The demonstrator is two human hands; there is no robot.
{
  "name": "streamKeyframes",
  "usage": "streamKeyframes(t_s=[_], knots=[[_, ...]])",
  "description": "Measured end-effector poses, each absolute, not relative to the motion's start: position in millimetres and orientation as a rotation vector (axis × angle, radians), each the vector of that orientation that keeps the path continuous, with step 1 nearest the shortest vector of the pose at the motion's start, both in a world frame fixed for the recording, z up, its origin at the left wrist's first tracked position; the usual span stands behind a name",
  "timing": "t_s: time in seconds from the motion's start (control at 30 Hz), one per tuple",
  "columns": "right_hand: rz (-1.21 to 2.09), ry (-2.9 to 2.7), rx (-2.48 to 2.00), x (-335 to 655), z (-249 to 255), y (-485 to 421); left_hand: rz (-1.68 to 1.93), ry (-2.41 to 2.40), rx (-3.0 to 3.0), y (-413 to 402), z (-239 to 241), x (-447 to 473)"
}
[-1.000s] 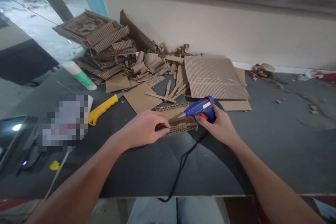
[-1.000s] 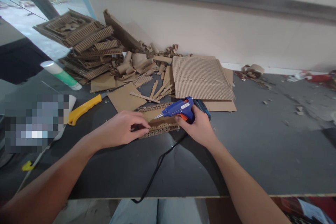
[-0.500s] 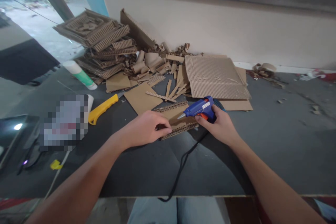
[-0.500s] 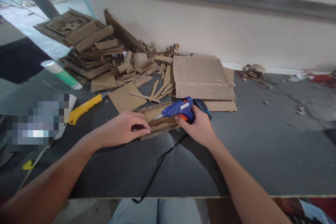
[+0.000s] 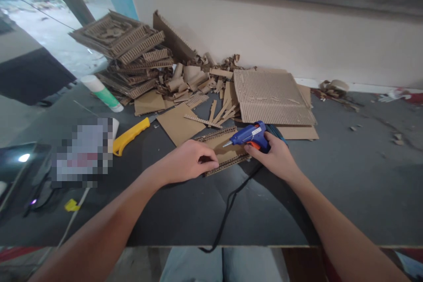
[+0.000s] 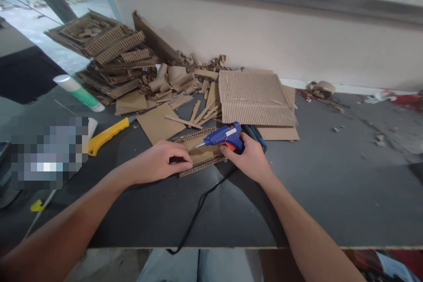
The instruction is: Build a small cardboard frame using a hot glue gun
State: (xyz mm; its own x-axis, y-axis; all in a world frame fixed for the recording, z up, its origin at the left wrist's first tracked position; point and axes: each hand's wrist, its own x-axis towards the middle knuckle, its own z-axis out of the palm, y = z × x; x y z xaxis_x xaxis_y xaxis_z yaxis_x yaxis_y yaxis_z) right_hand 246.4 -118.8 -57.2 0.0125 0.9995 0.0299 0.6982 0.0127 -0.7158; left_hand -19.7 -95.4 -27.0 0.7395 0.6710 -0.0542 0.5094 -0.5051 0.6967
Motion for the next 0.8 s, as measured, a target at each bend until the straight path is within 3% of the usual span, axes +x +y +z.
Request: streamKeyframes(t_s=[0.3,0.57,0.8], knots=[[0.763,-1.669,-1.706,247.2,-58.6,-118.2,0.295,0.926,2.128,-92.9,-31.1,-19.9],[1.061,-1.577,-1.525,249.1,-61.6,-118.4,0.304,0.973,2.110,-92.1,-35.5,-19.7],[1.023,-1.661,-1.523,248.5,-58.0,-119.3,0.260,1.099,1.980,-93.6,-34.9,-15.9]])
